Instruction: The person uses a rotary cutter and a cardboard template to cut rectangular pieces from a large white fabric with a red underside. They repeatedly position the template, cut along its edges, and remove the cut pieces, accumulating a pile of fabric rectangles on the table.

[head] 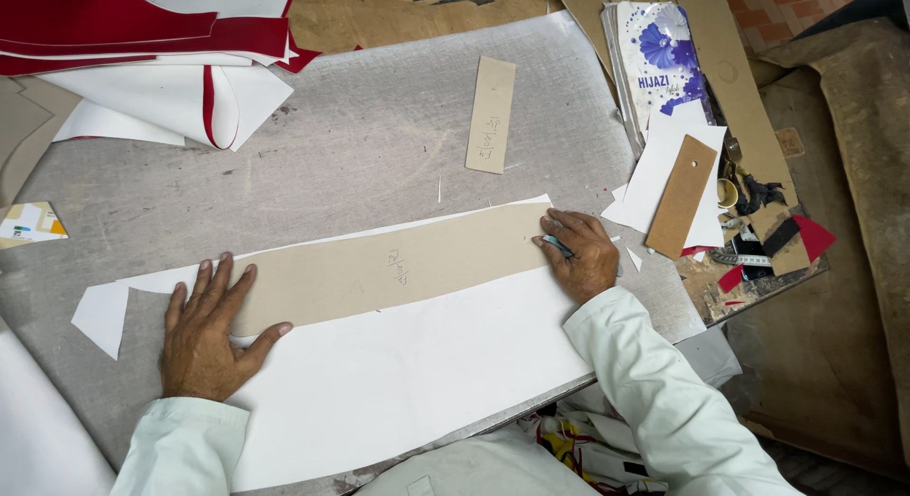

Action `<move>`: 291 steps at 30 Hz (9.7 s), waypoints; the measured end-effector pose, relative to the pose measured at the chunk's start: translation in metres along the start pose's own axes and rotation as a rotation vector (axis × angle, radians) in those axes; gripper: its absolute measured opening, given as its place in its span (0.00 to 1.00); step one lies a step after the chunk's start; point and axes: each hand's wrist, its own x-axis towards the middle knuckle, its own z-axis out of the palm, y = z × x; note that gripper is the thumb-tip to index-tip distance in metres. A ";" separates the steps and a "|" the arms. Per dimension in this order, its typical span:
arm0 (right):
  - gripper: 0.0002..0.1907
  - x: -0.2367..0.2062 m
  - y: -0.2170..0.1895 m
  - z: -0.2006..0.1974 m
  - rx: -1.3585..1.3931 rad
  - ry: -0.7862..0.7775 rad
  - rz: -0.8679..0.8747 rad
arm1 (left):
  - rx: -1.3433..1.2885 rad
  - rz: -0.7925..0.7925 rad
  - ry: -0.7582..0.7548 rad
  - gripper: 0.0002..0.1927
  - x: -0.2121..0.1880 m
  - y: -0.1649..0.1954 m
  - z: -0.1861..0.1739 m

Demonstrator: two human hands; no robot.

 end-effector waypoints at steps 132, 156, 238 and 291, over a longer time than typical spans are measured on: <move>0.14 0.034 0.018 -0.012 0.280 -0.109 0.431 | 0.211 0.176 -0.876 0.40 0.193 0.337 0.096; 0.16 -0.075 -0.176 -0.001 0.758 -0.595 0.286 | 0.194 0.198 -0.827 0.32 0.114 0.066 -0.081; 0.14 0.078 0.070 -0.107 -0.360 -0.683 -0.072 | 0.224 -0.058 -0.767 0.61 0.153 0.223 0.006; 0.12 0.007 -0.141 -0.029 0.350 -0.528 -0.284 | -0.278 -0.702 0.313 0.22 -0.053 0.019 -0.044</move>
